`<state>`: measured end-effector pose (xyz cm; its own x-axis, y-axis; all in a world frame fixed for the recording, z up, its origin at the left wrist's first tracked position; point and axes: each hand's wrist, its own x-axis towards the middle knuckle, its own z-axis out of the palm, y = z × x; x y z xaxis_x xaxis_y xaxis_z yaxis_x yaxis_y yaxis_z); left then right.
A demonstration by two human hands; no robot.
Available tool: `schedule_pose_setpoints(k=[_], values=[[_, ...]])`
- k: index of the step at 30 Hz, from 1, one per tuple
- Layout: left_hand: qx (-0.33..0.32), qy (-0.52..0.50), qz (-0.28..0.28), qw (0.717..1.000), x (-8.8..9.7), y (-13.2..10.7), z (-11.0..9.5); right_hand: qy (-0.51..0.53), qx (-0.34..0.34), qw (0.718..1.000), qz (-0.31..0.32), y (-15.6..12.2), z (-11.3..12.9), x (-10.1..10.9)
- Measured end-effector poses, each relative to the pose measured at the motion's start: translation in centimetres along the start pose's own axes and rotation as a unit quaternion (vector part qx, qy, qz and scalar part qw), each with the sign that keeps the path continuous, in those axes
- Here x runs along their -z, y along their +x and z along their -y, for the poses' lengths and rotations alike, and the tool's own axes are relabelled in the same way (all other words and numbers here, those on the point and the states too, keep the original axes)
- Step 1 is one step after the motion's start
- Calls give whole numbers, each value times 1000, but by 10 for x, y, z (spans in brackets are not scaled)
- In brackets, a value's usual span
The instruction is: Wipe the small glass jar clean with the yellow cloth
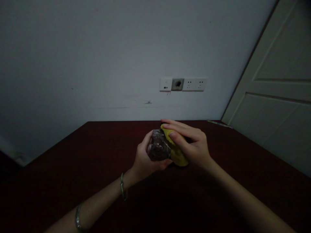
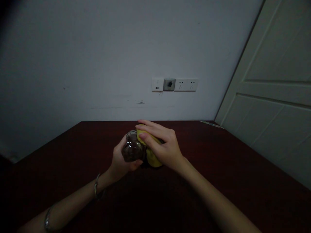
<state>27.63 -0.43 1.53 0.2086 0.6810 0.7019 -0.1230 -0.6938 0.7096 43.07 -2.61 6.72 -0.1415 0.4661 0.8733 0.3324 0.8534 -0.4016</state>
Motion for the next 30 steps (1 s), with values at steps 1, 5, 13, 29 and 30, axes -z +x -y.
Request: schedule_pose_setpoints(k=[1,5,13,29,30], values=[[0,-2,-3,1000,0,0,1,-4,15,1000,12,0,2,1],[-7,-4,-1,1000,0,0,3,-3,68,996,53,-1,8,4],[2,-8,22,1000,1,1,1,3,0,1000,15,2,-1,4],[9,-22,21,1000,1,0,5,28,91,993,69,-1,5,4],[11,-20,21,1000,2,0,7,27,114,989,86,-2,7,4]])
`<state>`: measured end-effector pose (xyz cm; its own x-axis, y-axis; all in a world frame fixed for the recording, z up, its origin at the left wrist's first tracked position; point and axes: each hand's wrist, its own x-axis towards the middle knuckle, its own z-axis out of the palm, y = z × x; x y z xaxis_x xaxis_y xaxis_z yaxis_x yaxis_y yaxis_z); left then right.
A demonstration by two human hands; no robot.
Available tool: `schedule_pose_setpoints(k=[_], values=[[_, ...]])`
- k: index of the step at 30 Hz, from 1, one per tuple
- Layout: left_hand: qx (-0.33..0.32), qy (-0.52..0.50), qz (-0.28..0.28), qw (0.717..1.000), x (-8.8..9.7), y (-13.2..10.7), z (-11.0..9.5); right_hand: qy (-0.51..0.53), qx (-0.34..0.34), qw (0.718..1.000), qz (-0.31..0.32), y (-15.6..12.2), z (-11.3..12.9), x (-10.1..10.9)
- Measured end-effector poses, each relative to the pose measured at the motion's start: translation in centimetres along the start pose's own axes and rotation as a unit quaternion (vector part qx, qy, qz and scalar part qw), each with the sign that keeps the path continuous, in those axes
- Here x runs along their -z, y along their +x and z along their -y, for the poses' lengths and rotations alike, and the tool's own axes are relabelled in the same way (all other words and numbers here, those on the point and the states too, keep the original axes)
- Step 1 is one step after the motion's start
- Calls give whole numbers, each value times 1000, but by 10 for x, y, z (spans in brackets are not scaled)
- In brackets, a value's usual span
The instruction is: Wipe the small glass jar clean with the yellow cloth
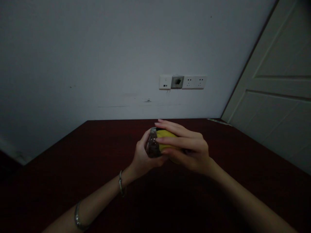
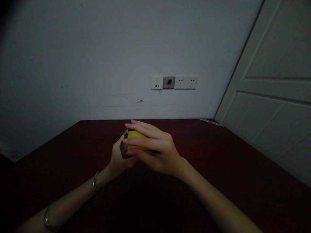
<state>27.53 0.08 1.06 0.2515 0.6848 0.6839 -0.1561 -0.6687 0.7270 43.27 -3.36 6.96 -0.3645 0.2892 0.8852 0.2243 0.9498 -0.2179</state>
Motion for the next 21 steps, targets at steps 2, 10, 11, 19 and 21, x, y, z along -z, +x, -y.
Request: schedule_pose_setpoints(k=[2,10,11,19,21], values=[[4,2,0,1000,1,-1,2,-4,17,1000,23,0,2,0],[9,6,4,1000,-1,2,-4,66,-136,986,-64,-1,-16,0],[15,7,3,1000,-1,2,-4,73,-134,987,-59,-1,-16,1],[60,5,8,998,0,1,-5,-14,21,998,57,0,-4,6],[74,3,12,997,1,2,-7,-10,6,999,32,1,-7,5]])
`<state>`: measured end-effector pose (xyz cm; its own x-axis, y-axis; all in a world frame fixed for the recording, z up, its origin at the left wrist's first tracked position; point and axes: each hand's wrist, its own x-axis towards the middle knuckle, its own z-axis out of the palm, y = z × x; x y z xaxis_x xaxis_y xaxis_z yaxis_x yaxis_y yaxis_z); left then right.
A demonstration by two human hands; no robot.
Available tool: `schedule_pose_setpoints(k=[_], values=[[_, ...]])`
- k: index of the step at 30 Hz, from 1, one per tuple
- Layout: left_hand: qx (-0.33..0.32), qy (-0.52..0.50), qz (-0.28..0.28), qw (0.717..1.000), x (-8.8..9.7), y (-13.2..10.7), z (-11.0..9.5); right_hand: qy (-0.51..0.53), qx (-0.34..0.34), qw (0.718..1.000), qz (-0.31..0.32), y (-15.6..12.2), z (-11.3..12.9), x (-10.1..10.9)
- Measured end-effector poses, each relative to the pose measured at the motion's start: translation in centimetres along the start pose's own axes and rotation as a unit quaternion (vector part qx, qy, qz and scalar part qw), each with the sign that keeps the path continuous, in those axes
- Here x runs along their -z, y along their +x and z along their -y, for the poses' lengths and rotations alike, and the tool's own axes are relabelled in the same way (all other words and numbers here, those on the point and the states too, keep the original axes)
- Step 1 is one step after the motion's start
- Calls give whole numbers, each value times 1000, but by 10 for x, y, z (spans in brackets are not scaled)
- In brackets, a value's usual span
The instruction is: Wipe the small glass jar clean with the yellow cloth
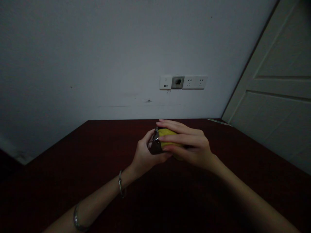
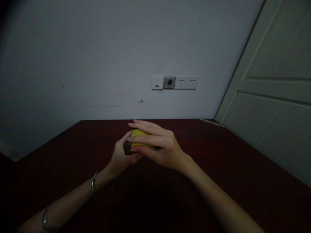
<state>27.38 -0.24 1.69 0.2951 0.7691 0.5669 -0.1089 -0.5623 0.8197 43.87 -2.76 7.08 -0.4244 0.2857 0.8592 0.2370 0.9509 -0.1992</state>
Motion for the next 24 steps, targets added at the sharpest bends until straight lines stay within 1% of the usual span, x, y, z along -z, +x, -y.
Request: schedule_pose_setpoints(k=[3,5,8,10,11,13,16,18,20,24], values=[[7,10,2,1000,2,2,1,4,-53,998,-31,-1,-5,-2],[16,19,-5,1000,3,4,3,-4,-70,997,-37,-1,-6,-2],[34,22,-12,999,4,7,4,-15,-52,998,-13,-1,-4,-2],[36,13,-11,999,3,9,3,-16,-35,999,15,0,-3,-1],[34,6,-9,999,2,9,3,-15,-36,999,18,0,-3,-2],[32,-13,-3,999,1,9,1,-8,-60,998,-13,1,-4,-2],[40,-36,12,998,0,8,0,13,-128,988,-80,1,-8,-4],[41,-33,17,998,0,7,0,30,-144,985,-89,2,-10,-3],[31,-14,14,999,0,7,0,37,-121,990,-66,3,-8,-2],[6,6,1,1000,-1,8,1,16,-33,999,15,3,-3,-1]])
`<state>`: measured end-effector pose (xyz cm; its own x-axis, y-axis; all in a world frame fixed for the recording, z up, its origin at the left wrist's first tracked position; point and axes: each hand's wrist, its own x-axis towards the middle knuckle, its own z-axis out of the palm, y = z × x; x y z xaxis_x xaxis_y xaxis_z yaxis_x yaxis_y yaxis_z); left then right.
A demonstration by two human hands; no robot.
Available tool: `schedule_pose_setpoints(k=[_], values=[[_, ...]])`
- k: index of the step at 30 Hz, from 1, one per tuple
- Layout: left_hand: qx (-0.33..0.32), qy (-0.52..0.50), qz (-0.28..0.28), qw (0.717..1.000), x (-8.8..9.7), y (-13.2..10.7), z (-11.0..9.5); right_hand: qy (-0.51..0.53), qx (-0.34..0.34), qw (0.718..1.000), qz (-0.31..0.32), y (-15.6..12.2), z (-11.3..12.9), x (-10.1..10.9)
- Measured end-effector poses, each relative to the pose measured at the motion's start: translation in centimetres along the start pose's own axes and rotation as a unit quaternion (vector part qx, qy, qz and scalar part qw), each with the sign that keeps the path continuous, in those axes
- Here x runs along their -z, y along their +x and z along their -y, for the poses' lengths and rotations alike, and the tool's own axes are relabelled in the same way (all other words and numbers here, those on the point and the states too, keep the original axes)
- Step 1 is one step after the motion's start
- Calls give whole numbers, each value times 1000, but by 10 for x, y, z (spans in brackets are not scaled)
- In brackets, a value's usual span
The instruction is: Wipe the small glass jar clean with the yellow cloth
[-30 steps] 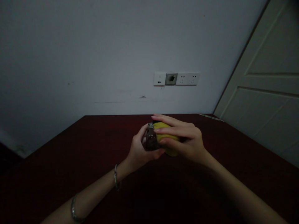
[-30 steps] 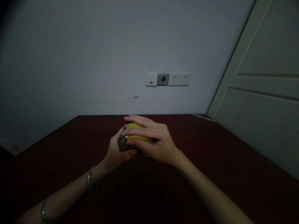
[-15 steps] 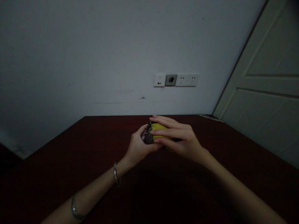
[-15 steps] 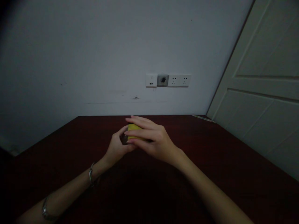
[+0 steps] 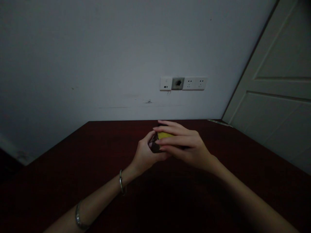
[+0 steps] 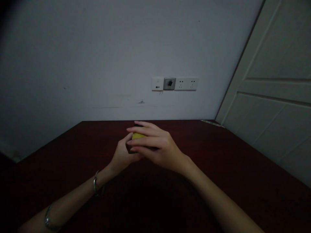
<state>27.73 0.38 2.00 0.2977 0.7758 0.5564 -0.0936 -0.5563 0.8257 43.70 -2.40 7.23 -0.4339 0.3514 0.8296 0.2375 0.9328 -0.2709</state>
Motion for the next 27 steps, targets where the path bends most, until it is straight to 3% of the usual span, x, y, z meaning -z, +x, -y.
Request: schedule_pose_setpoints(k=[2,8,13,16,23,27], values=[[-4,-1,-1,1000,0,0,0,-9,4,1000,11,0,-1,-1],[16,0,23,1000,1,0,-2,27,-64,996,-59,-1,-9,-3],[29,39,-2,999,1,2,4,-33,45,998,39,-2,-1,0],[36,61,-12,997,1,2,8,-48,63,995,66,-1,0,1],[23,47,13,999,0,-4,6,-66,-17,996,-53,-5,-13,-3],[34,98,-1,995,0,-4,16,-116,39,992,23,-6,-5,-5]])
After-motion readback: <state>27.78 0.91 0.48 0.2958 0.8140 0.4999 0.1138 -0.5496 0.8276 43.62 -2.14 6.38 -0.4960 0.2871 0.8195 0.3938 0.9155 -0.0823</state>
